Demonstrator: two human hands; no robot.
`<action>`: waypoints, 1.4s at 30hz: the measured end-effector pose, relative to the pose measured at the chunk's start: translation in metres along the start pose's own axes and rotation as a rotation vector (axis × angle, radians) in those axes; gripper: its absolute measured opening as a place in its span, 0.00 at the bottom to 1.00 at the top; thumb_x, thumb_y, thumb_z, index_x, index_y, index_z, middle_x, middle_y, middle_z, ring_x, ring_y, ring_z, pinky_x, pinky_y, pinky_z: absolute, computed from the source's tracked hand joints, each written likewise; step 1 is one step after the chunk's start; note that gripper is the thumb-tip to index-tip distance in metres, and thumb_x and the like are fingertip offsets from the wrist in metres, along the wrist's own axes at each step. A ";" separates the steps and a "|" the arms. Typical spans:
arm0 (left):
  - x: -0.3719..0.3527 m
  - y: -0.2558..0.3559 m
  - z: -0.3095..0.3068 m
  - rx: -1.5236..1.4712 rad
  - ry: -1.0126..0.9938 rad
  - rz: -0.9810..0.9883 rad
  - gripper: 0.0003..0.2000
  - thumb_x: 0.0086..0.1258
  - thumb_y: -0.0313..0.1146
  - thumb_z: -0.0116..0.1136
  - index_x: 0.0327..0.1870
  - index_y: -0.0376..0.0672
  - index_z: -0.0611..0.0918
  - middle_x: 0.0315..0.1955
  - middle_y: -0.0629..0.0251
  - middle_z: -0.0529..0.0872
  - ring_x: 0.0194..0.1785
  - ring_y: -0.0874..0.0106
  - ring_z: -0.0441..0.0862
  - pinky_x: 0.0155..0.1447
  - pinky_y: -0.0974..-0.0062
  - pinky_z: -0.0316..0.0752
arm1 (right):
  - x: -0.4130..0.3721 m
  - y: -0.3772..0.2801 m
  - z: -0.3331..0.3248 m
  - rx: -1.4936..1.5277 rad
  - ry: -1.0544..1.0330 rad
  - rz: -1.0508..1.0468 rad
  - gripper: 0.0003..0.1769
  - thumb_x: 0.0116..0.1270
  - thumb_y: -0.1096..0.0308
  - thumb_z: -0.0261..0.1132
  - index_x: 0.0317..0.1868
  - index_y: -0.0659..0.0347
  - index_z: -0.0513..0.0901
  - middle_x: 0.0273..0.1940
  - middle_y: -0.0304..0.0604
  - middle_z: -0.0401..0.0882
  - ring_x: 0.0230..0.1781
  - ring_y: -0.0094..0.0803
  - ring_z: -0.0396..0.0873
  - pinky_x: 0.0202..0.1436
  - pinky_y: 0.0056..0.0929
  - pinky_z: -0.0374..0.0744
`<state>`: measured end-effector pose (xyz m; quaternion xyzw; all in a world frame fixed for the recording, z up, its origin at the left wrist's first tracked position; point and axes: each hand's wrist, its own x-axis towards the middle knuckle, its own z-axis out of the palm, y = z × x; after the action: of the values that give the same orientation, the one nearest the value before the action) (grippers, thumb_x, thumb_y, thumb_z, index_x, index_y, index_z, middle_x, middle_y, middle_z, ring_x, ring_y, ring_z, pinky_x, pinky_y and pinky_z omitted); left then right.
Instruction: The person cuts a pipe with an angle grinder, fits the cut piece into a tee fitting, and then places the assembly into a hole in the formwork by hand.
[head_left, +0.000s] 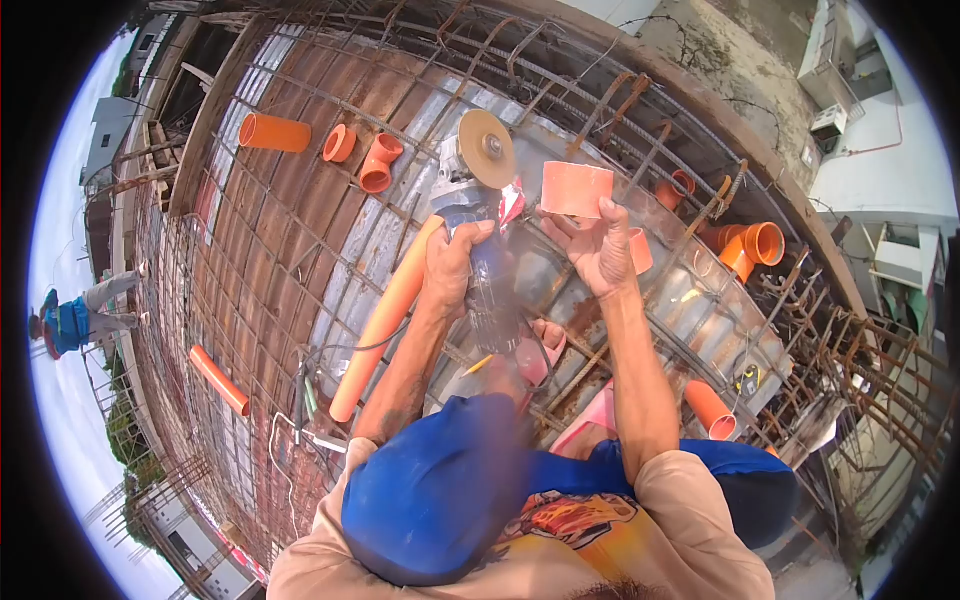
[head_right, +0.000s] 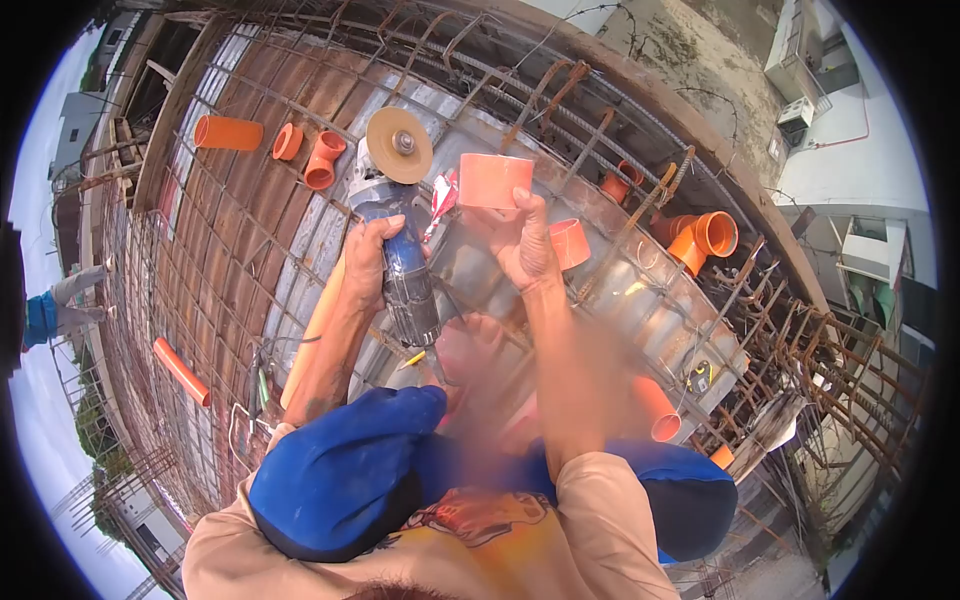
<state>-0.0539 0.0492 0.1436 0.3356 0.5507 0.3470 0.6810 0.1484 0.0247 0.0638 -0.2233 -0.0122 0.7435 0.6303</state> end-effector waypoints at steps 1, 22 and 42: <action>-0.002 0.003 0.003 -0.019 -0.002 0.006 0.14 0.67 0.40 0.62 0.36 0.35 0.81 0.26 0.62 0.85 0.24 0.74 0.83 0.28 0.76 0.78 | -0.003 0.004 0.003 0.019 -0.009 0.012 0.40 0.64 0.50 0.73 0.71 0.59 0.68 0.63 0.47 0.76 0.63 0.42 0.77 0.61 0.42 0.81; 0.005 -0.022 -0.013 0.143 0.125 0.070 0.17 0.67 0.38 0.62 0.51 0.38 0.78 0.36 0.68 0.83 0.37 0.78 0.78 0.42 0.77 0.75 | -0.007 0.034 0.033 -0.256 0.118 -0.164 0.29 0.71 0.49 0.69 0.62 0.60 0.74 0.54 0.40 0.82 0.51 0.27 0.81 0.59 0.31 0.78; -0.003 -0.017 0.002 0.389 0.185 0.095 0.24 0.63 0.45 0.64 0.53 0.35 0.78 0.38 0.62 0.85 0.39 0.72 0.80 0.45 0.71 0.76 | -0.003 0.044 0.024 -0.479 0.272 -0.318 0.39 0.64 0.57 0.75 0.70 0.64 0.70 0.56 0.41 0.80 0.53 0.26 0.79 0.56 0.28 0.77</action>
<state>-0.0508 0.0376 0.1316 0.4529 0.6509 0.2953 0.5329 0.0998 0.0188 0.0729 -0.4578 -0.1373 0.5748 0.6642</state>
